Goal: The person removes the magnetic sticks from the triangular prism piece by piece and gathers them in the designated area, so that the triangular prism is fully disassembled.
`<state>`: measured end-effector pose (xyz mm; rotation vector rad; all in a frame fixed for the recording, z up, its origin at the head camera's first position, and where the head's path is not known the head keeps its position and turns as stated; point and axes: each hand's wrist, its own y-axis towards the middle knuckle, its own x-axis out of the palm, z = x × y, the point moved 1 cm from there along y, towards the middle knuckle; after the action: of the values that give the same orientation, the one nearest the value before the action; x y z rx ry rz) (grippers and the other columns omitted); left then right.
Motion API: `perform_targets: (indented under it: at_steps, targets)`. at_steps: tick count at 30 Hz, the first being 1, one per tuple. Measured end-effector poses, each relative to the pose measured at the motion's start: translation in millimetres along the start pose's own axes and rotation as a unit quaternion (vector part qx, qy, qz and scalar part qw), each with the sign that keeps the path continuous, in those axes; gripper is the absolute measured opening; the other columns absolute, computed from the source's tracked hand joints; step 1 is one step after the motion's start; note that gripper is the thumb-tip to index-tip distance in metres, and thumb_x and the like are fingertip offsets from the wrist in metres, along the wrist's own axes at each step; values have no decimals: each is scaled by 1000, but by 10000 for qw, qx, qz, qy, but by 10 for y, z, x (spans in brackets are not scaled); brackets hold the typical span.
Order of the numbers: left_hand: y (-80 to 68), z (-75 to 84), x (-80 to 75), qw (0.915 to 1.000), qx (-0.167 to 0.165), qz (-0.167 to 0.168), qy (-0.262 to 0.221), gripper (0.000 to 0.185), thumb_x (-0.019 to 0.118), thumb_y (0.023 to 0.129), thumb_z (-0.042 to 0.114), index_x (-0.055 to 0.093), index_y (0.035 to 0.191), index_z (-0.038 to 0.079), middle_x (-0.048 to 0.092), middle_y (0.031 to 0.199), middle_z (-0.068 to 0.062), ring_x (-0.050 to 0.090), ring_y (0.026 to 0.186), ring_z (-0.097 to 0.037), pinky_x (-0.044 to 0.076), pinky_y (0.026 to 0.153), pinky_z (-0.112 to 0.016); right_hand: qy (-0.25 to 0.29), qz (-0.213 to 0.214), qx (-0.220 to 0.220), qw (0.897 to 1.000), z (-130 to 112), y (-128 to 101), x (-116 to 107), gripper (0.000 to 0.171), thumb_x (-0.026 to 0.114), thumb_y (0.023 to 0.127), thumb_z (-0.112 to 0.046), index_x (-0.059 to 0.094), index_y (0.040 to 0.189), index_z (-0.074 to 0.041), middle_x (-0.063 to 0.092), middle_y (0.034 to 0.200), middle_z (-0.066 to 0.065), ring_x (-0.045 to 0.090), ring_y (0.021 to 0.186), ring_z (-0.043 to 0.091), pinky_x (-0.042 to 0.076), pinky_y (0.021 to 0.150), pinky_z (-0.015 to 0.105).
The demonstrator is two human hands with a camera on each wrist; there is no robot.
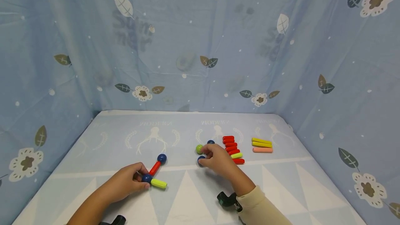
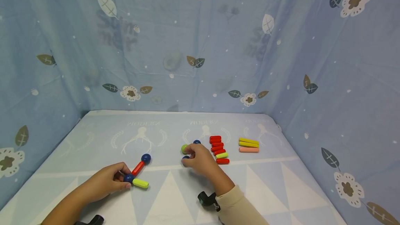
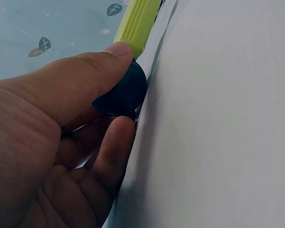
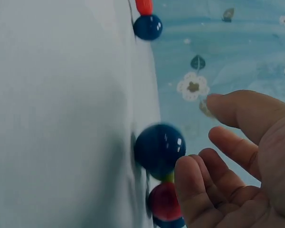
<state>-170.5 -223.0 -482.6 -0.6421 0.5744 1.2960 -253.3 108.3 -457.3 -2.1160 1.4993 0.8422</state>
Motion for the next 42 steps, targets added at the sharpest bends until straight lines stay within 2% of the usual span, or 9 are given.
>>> perform_targets:
  at_steps: [6, 10, 14, 21, 28, 32, 37, 42]
  targets:
    - [6, 3, 7, 10000, 16, -12, -3, 45, 84, 66, 42, 60, 97, 20, 59, 84, 2, 53, 77, -14, 44, 64, -26, 292, -645, -146, 9974, -206, -77, 137, 36, 79, 79, -33, 66, 111, -22, 62, 94, -5, 57, 84, 16, 52, 64, 30]
    - [11, 4, 8, 9999, -88, 36, 70, 46, 86, 65, 41, 58, 94, 19, 58, 83, 2, 52, 76, -14, 44, 64, -26, 362, -1062, -335, 9931, -332, -94, 296, 32, 79, 79, -31, 66, 107, -23, 62, 93, -8, 59, 81, 13, 52, 63, 29]
    - [13, -3, 9, 9997, -195, 101, 138, 46, 87, 64, 39, 57, 92, 18, 57, 81, 2, 51, 75, -14, 43, 63, -26, 242, -1318, -496, 9897, -453, -94, 461, 29, 78, 80, -31, 66, 105, -25, 62, 90, -12, 59, 78, 9, 51, 61, 28]
    - [19, -14, 23, 9995, -214, 140, 165, 47, 87, 63, 42, 57, 92, 18, 58, 80, 3, 52, 75, -13, 44, 64, -26, 34, -1597, -765, 9842, -634, -64, 687, 30, 80, 78, -30, 66, 104, -26, 63, 93, -10, 59, 78, 2, 50, 61, 24]
    - [16, 2, 21, 9993, -323, 160, 141, 47, 86, 64, 43, 58, 92, 18, 59, 80, 2, 52, 75, -13, 44, 65, -26, -552, -2010, -1115, 9717, -726, -8, 892, 35, 82, 76, -31, 63, 105, -28, 61, 90, -17, 56, 77, -1, 47, 67, 20]
    - [7, 6, 14, 9992, -329, 181, 136, 45, 86, 65, 42, 59, 92, 17, 59, 81, 3, 53, 75, -13, 45, 65, -26, -752, -1927, -1264, 9702, -752, -8, 974, 32, 81, 76, -31, 63, 102, -29, 61, 86, -19, 55, 75, -2, 45, 69, 18]
    - [9, 3, 9, 9994, -279, 176, 65, 45, 85, 66, 42, 59, 92, 17, 60, 82, 2, 54, 76, -13, 46, 66, -26, -659, -1587, -1223, 9775, -749, -13, 1012, 21, 78, 81, -29, 63, 96, -30, 60, 79, -20, 54, 71, -2, 44, 66, 18]
    - [17, 5, 2, 9996, -215, 150, 58, 45, 84, 67, 44, 60, 92, 17, 60, 82, 3, 54, 76, -13, 46, 65, -25, -94, -1203, -982, 9878, -737, 2, 1002, 12, 74, 84, -27, 65, 90, -32, 61, 78, -18, 54, 70, 1, 45, 64, 20]
